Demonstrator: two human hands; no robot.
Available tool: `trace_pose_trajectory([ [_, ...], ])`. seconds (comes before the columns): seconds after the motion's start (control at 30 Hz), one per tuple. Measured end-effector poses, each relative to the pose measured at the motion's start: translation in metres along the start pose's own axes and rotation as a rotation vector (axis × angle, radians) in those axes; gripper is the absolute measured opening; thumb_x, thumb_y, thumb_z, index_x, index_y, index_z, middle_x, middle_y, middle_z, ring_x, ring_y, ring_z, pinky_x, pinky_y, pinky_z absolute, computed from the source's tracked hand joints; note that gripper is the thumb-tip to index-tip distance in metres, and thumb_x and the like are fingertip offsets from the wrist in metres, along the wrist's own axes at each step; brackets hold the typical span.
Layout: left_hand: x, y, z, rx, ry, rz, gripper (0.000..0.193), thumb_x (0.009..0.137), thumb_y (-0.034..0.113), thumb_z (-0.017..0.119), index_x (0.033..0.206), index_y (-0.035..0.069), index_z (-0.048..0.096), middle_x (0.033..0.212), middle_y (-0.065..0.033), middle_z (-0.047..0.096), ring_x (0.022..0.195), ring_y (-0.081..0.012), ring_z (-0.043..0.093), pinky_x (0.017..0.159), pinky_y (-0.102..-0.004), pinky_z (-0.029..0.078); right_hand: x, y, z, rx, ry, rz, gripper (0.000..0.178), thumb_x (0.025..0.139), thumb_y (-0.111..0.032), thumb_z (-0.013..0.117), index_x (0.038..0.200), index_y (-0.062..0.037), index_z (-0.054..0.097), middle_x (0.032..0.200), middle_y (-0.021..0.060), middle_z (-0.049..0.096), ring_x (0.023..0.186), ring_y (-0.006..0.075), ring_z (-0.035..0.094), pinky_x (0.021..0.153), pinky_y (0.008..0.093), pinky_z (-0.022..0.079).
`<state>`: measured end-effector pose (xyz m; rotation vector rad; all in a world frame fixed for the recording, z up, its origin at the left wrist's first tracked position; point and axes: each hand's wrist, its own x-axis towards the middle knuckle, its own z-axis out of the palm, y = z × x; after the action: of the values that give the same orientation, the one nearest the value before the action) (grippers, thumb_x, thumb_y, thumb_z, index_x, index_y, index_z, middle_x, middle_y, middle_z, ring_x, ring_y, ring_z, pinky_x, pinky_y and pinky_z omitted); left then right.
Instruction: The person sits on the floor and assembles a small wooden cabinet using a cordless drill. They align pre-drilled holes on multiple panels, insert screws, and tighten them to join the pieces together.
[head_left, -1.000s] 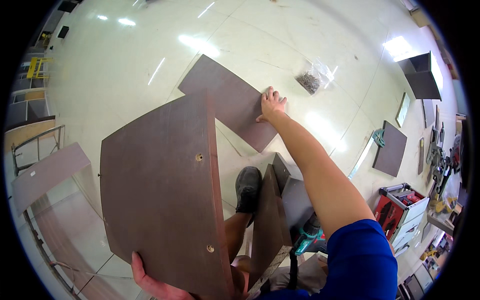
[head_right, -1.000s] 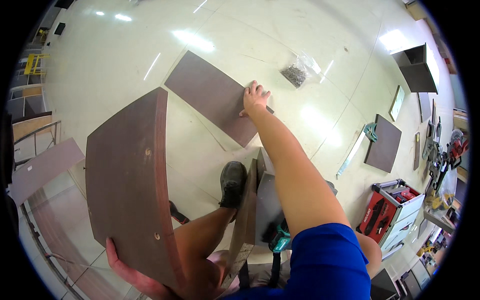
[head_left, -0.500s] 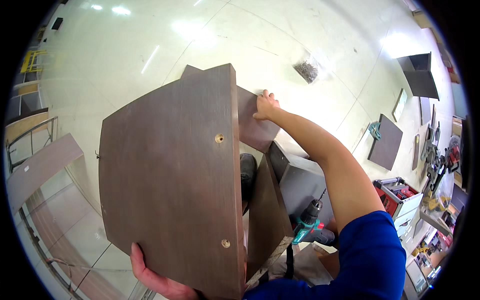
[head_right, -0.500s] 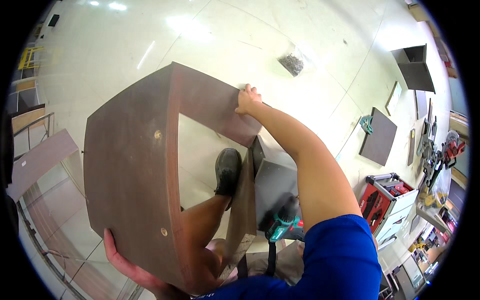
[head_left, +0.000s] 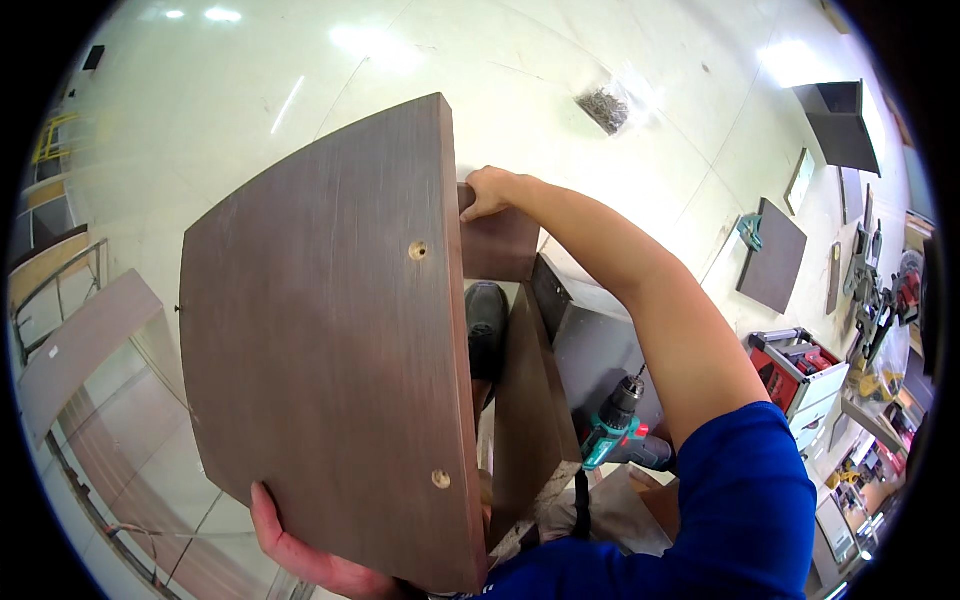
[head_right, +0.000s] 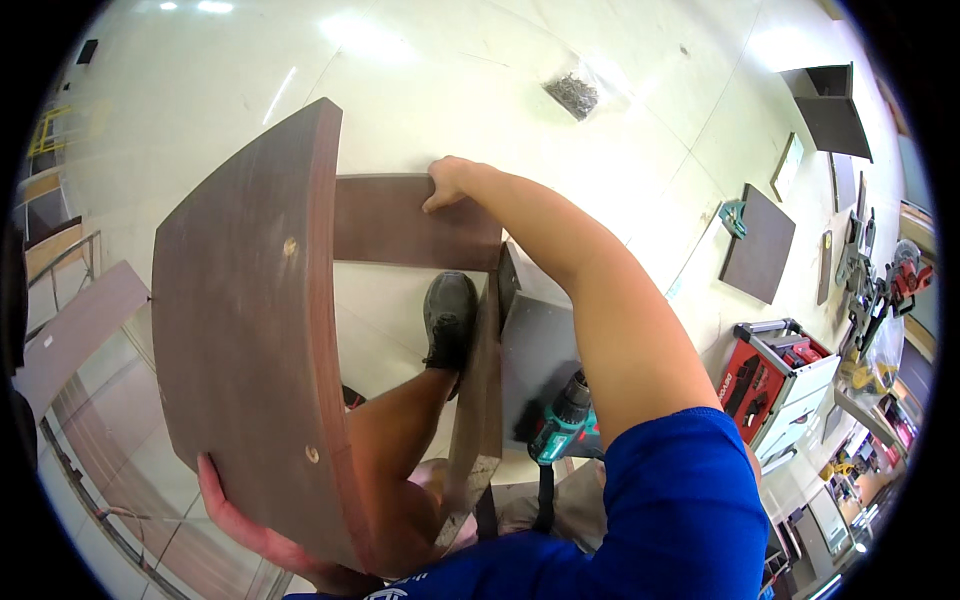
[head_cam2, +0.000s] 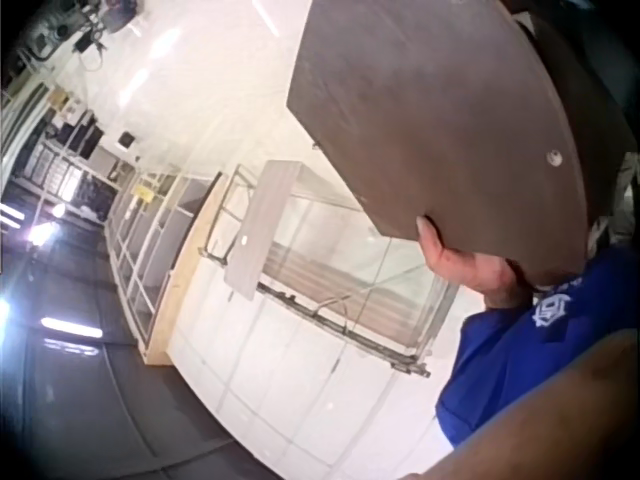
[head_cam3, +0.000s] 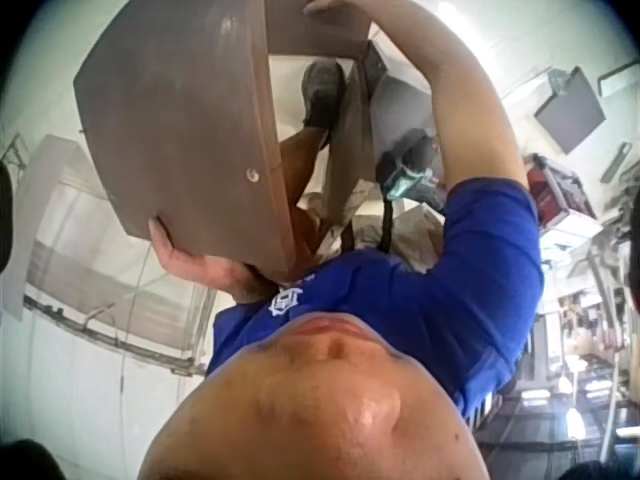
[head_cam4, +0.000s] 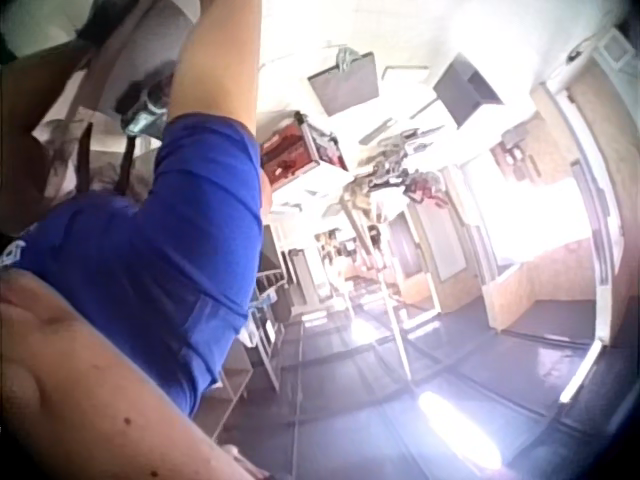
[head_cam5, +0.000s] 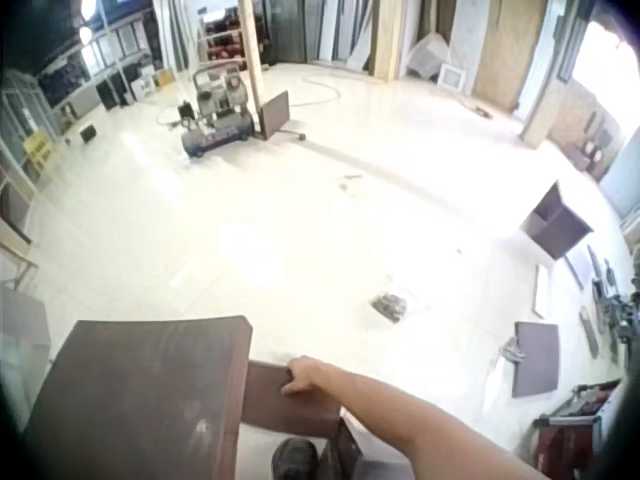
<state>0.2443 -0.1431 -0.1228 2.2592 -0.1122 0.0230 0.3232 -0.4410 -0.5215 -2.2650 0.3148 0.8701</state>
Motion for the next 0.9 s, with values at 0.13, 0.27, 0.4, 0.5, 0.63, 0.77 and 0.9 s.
trace_pose_trajectory([
  [0.13, 0.021, 0.012, -0.009, -0.882, 0.0, -0.53, 0.051, 0.102, 0.024, 0.051, 0.146, 0.003, 0.038, 0.147, -0.0154, 0.042, 0.131, -0.0274, 0.047, 0.109, -0.0406, 0.041, -0.017, 0.0, 0.003, 0.012, 0.041, -0.292, 0.059, 0.079, -0.046, 0.075, 0.118, -0.0029, 0.066, 0.117, 0.0206, 0.067, 0.114, 0.0372, 0.062, 0.095, 0.0448, 0.051],
  [0.27, 0.018, 0.042, 0.007, -0.748, 0.193, -0.683, 0.046, 0.101, 0.026, 0.052, 0.14, 0.001, 0.047, 0.142, -0.0126, 0.05, 0.129, -0.0263, 0.049, 0.109, -0.0418, 0.041, -0.08, -0.037, -0.054, -0.035, 0.199, -0.244, 0.046, 0.083, -0.042, 0.073, 0.108, -0.0046, 0.067, 0.105, 0.0218, 0.069, 0.101, 0.0406, 0.065, 0.087, 0.048, 0.052],
  [0.4, 0.015, 0.028, -0.015, -0.607, 0.067, -0.541, 0.041, 0.101, 0.026, 0.053, 0.132, -0.001, 0.054, 0.137, -0.0109, 0.056, 0.127, -0.0262, 0.051, 0.108, -0.042, 0.041, -0.196, 0.004, -0.11, -0.009, 0.62, -0.209, 0.048, 0.084, -0.046, 0.072, 0.097, -0.0004, 0.064, 0.09, 0.0231, 0.068, 0.088, 0.0423, 0.065, 0.077, 0.0484, 0.051],
  [0.5, 0.04, -0.021, -0.034, -1.046, -0.08, -0.674, 0.044, 0.096, 0.023, 0.061, 0.132, -0.001, 0.054, 0.136, -0.0108, 0.057, 0.125, -0.0248, 0.054, 0.107, -0.0427, 0.044, -0.313, 0.02, -0.121, 0.052, 0.782, 0.072, 0.044, 0.085, -0.038, 0.074, 0.108, -0.001, 0.067, 0.091, 0.0197, 0.071, 0.084, 0.0332, 0.068, 0.078, 0.0408, 0.053],
  [0.63, 0.037, -0.023, -0.039, -1.175, -0.007, -0.726, 0.041, 0.094, 0.021, 0.064, 0.128, -0.001, 0.058, 0.13, -0.0107, 0.062, 0.119, -0.024, 0.059, 0.102, -0.0418, 0.049, -0.46, 0.036, -0.076, 0.146, 0.991, 0.402, 0.048, 0.083, -0.04, 0.074, 0.102, 0.0034, 0.066, 0.086, 0.0205, 0.069, 0.079, 0.0307, 0.068, 0.076, 0.0402, 0.053],
  [0.77, 0.038, -0.033, -0.036, -1.285, -0.052, -0.699, 0.036, 0.095, 0.018, 0.061, 0.126, -0.002, 0.058, 0.129, -0.0107, 0.062, 0.117, -0.0254, 0.06, 0.095, -0.0401, 0.053, -0.564, 0.05, 0.004, 0.127, 1.069, 0.73, 0.045, 0.082, -0.037, 0.071, 0.097, 0.0047, 0.066, 0.088, 0.0256, 0.068, 0.085, 0.0397, 0.067, 0.078, 0.0444, 0.051],
  [0.9, 0.031, -0.034, -0.036, -1.331, -0.163, -0.609, 0.037, 0.097, 0.019, 0.058, 0.126, -0.004, 0.056, 0.127, -0.012, 0.061, 0.116, -0.0247, 0.06, 0.095, -0.0382, 0.053, -0.608, 0.074, 0.093, 0.211, 1.165, 0.864, 0.043, 0.081, -0.036, 0.07, 0.093, 0.0053, 0.066, 0.091, 0.0277, 0.068, 0.09, 0.0443, 0.066, 0.08, 0.0479, 0.051],
])
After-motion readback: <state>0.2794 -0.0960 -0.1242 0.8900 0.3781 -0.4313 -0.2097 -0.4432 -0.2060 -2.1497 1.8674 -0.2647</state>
